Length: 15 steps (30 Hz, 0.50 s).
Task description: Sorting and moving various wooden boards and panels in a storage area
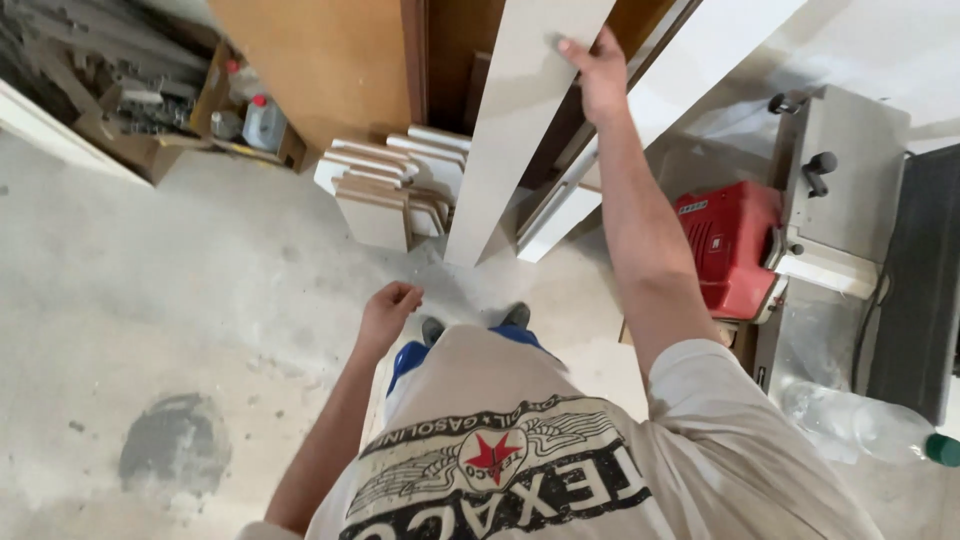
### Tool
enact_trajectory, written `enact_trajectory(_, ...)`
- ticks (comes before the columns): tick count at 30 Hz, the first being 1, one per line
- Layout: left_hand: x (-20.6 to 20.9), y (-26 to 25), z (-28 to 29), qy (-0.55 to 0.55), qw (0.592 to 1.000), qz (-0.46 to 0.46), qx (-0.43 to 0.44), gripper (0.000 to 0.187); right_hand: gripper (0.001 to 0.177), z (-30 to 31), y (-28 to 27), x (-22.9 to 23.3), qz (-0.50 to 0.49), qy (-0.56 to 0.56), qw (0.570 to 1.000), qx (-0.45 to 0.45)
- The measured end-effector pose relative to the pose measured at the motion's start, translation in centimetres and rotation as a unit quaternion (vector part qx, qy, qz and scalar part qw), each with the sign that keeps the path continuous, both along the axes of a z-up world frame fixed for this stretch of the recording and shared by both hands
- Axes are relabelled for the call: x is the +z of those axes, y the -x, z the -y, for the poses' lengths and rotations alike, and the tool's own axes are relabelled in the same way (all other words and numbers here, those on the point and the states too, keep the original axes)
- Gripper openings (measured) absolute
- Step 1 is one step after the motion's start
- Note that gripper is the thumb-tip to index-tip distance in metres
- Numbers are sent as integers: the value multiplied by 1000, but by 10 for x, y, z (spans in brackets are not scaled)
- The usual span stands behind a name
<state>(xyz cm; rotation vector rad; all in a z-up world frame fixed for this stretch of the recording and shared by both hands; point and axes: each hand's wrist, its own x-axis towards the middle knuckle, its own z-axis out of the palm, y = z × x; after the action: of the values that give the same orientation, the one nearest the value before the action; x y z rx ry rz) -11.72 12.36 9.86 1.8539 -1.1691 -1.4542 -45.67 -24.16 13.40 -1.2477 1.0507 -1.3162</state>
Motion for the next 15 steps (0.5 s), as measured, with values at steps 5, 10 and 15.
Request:
enact_trajectory(5,16,-17,-23,-40,998,-10,57,29,42,-16,-21,24,-13,-29,999,-29)
enact_trajectory(10,-2,-22,-22,-37,997,-25,63,28,42,-24,-25,31,-1,-81,995,-61)
enact_trajectory(15,-21,-13,10,-19,999,-16,29,29,48,-36,-25,31,17,-60,997,-50)
